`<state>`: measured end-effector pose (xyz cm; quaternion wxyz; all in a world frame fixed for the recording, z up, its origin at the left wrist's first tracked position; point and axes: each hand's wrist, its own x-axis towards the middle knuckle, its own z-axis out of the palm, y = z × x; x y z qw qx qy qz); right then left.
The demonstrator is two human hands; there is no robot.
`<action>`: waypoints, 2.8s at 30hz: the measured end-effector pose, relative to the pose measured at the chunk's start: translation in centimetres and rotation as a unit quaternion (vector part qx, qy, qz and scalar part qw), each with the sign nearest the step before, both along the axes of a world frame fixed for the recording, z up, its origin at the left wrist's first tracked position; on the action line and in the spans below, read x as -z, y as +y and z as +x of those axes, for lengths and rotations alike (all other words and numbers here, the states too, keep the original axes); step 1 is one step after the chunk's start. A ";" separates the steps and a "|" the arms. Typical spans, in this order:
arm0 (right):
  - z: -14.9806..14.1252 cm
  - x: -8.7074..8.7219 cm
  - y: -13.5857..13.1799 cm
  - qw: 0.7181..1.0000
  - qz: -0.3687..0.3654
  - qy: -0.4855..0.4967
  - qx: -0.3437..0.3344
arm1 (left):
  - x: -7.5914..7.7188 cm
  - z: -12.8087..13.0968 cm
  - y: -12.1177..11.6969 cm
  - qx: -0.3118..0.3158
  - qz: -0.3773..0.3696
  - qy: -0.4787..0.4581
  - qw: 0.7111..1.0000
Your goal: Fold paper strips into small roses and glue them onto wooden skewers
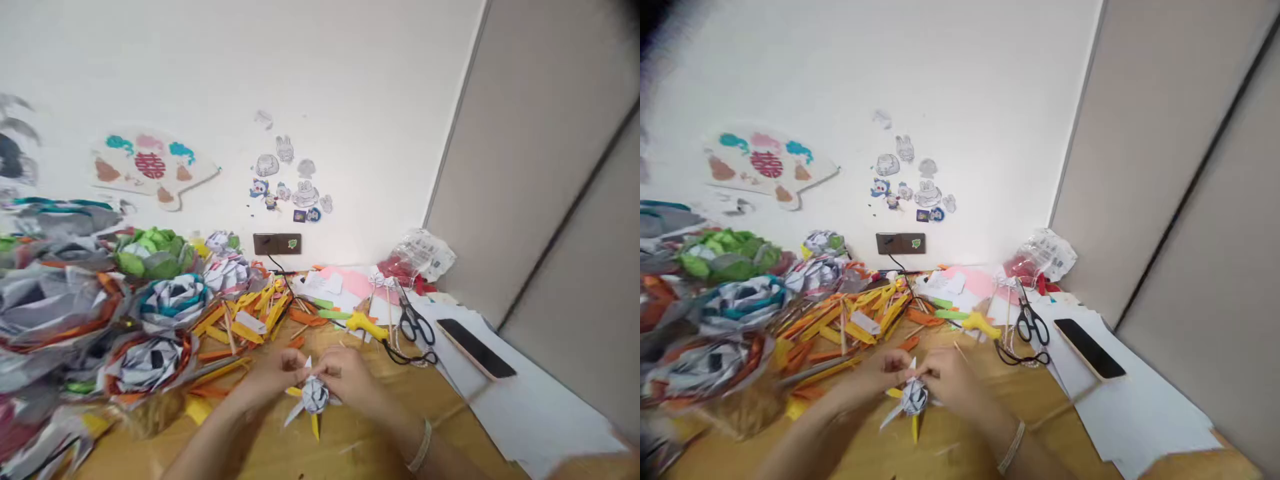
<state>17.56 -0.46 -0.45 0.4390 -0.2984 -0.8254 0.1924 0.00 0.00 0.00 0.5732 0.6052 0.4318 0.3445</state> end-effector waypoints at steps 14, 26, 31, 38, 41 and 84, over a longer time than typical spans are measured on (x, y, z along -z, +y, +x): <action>1.7 -3.3 -1.8 0.992 -0.006 -0.115 -0.057 | -1.4 0.8 -0.4 -0.032 0.046 0.001 0.998; 1.6 -3.6 -2.1 0.979 0.060 -0.186 -0.052 | -1.0 0.8 -0.3 -0.032 0.060 -0.019 0.998; 1.5 -3.3 -2.2 0.980 0.060 -0.186 -0.042 | -1.0 1.0 -0.3 -0.038 0.065 -0.018 0.997; 1.7 -3.1 -1.9 0.979 0.098 -0.179 -0.032 | -1.4 1.1 -0.5 -0.045 0.072 -0.013 0.996; 2.3 -3.5 -1.3 0.995 0.062 -0.078 0.026 | -2.1 0.9 -0.5 -0.050 0.084 -0.029 0.995; 0.7 -2.8 -1.8 0.971 0.128 0.092 0.181 | -2.2 2.3 -3.1 -0.190 0.392 0.118 0.893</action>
